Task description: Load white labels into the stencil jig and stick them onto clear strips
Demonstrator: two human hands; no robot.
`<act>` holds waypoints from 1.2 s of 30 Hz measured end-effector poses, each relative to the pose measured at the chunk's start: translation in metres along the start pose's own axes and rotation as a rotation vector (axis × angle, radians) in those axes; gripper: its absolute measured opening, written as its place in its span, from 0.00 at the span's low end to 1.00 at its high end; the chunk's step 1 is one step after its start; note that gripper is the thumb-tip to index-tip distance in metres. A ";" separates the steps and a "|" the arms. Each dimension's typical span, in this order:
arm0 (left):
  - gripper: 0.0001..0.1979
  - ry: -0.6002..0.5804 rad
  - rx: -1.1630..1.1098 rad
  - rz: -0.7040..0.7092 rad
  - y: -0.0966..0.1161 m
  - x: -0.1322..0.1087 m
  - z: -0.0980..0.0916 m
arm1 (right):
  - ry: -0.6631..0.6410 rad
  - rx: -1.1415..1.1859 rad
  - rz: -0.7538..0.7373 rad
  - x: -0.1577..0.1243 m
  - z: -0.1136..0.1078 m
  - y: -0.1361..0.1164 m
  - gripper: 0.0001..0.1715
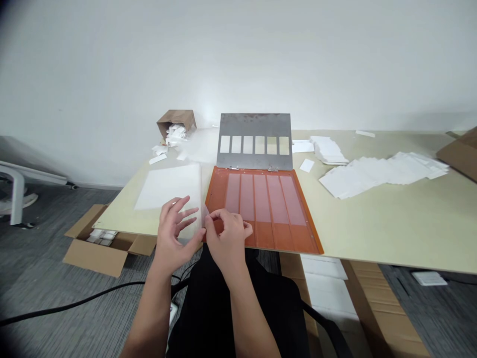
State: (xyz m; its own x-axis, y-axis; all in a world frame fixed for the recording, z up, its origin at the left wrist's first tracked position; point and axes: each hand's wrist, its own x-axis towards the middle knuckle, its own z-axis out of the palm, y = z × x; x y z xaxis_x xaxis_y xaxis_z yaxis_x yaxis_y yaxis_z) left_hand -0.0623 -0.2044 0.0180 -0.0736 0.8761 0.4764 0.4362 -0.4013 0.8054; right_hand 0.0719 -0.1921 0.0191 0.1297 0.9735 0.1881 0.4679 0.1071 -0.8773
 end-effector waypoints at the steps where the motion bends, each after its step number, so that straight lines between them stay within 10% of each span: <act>1: 0.37 -0.012 0.033 0.016 0.000 0.000 0.000 | -0.005 -0.005 0.015 0.001 -0.001 0.000 0.10; 36: 0.43 0.093 -0.049 -0.100 -0.003 0.004 0.002 | -0.033 -0.028 0.067 0.004 0.000 0.003 0.13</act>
State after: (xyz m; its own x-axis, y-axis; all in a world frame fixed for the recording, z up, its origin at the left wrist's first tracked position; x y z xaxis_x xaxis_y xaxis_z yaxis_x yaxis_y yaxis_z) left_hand -0.0622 -0.1994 0.0166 -0.1985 0.8845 0.4223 0.3784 -0.3283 0.8655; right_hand 0.0733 -0.1881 0.0173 0.1333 0.9845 0.1139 0.4835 0.0358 -0.8746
